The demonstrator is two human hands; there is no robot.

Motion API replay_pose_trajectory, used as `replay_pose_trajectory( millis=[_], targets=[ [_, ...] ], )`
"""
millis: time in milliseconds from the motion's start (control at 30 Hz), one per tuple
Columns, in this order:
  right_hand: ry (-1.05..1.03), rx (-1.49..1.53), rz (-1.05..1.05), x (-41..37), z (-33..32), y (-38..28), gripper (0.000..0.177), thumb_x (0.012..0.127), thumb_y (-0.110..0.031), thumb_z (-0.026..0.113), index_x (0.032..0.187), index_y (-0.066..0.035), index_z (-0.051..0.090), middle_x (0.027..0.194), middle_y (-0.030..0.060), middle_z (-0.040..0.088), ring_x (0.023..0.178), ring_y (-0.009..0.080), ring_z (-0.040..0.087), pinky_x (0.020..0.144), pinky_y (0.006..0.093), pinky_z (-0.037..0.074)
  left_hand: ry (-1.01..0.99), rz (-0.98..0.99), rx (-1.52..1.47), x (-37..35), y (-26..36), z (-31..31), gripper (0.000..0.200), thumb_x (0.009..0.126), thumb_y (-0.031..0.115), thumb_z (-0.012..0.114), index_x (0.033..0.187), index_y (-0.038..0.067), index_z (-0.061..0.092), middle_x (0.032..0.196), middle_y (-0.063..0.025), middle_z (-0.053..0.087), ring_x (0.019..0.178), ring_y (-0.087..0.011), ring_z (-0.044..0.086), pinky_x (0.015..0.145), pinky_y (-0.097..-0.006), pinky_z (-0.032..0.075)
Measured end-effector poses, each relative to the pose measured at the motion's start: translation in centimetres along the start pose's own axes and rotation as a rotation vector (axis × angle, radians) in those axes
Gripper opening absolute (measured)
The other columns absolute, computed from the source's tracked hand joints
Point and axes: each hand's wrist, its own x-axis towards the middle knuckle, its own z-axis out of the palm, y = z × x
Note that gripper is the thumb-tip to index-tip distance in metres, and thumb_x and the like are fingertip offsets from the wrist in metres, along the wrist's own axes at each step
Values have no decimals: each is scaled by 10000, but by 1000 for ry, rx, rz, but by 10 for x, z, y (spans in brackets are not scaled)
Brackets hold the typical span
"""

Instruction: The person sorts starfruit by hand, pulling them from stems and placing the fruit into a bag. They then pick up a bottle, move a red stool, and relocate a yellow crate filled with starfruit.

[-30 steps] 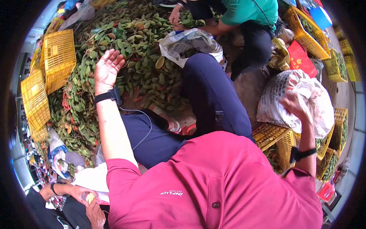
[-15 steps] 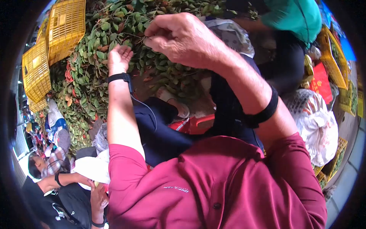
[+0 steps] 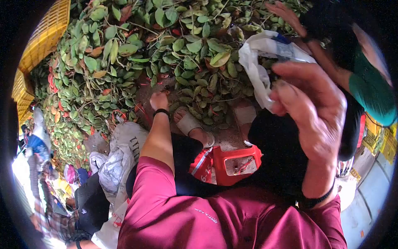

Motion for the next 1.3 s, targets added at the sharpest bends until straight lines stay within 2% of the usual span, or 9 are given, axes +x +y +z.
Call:
replay_pose_trajectory(
  millis=[33, 233, 500, 767, 900, 933, 1067, 1167, 1300],
  targets=[
    [5, 16, -14, 3, 3, 3, 291, 924, -122, 630, 1175, 26, 634, 858, 65, 678, 716, 98, 616, 663, 237, 504, 111, -116, -280, -1, 11, 3, 202, 850, 224, 629, 842, 50, 731, 930, -156, 728, 914, -348, 688, 820, -450, 539],
    [-13, -109, -63, 20, -3, 24, 318, 938, -170, 606, 1187, 28, 607, 814, 80, 634, 655, 124, 569, 619, 246, 463, 54, 14, 60, 35, 34, 26, 426, 807, 161, 663, 1219, 72, 603, 1174, -237, 619, 929, -422, 666, 818, -515, 553],
    [-29, -162, -107, 27, -17, 34, 362, 974, -229, 556, 1230, 25, 586, 763, 66, 583, 646, 120, 538, 625, 238, 420, -71, 27, 69, 5, 36, 11, 455, 810, 100, 666, 1242, 48, 534, 1180, -227, 586, 934, -421, 668, 780, -508, 565],
    [-41, -141, -58, 27, -8, 31, 381, 926, -254, 638, 1168, 38, 601, 750, 71, 614, 653, 122, 561, 618, 248, 433, 205, 387, -245, 38, 58, 13, 261, 825, 92, 679, 1082, 68, 639, 1106, -199, 574, 925, -426, 599, 770, -491, 510],
    [-48, -189, -40, 31, -6, 31, 348, 930, -232, 639, 1159, 28, 609, 770, 70, 615, 657, 119, 558, 625, 243, 436, 21, 287, 50, 38, 69, 29, 156, 854, 66, 640, 1009, 64, 661, 1096, -176, 577, 971, -378, 600, 782, -470, 506],
    [-51, -187, -40, 33, -7, 32, 348, 932, -233, 639, 1161, 26, 609, 773, 68, 613, 658, 118, 558, 625, 244, 435, -62, 85, -75, 34, 69, 34, 162, 865, 67, 622, 1024, 42, 646, 1071, -163, 600, 1151, -355, 534, 840, -439, 509],
    [-65, -192, -72, 33, -6, 29, 353, 937, -238, 639, 1172, 24, 609, 775, 64, 604, 662, 118, 554, 622, 247, 435, 269, 428, 48, 25, 32, 67, 186, 869, 52, 598, 1048, 5, 620, 1065, -207, 631, 926, -363, 681, 742, -453, 568],
    [-82, -185, -95, 28, -3, 32, 372, 936, -246, 634, 1185, 29, 604, 773, 66, 598, 664, 122, 553, 619, 251, 435, 95, -352, -964, 29, 27, 45, 183, 868, -18, 564, 1045, -5, 607, 840, -121, 646, 576, -255, 639, 579, -394, 561],
    [-112, -172, -96, 22, -1, 29, 386, 928, -243, 632, 1188, 40, 602, 805, 75, 619, 685, 126, 573, 639, 247, 455, -36, -260, -886, 31, 10, -8, 123, 875, -49, 530, 931, -19, 635, 705, -86, 612, 578, -206, 651, 536, -351, 549]
  ],
)
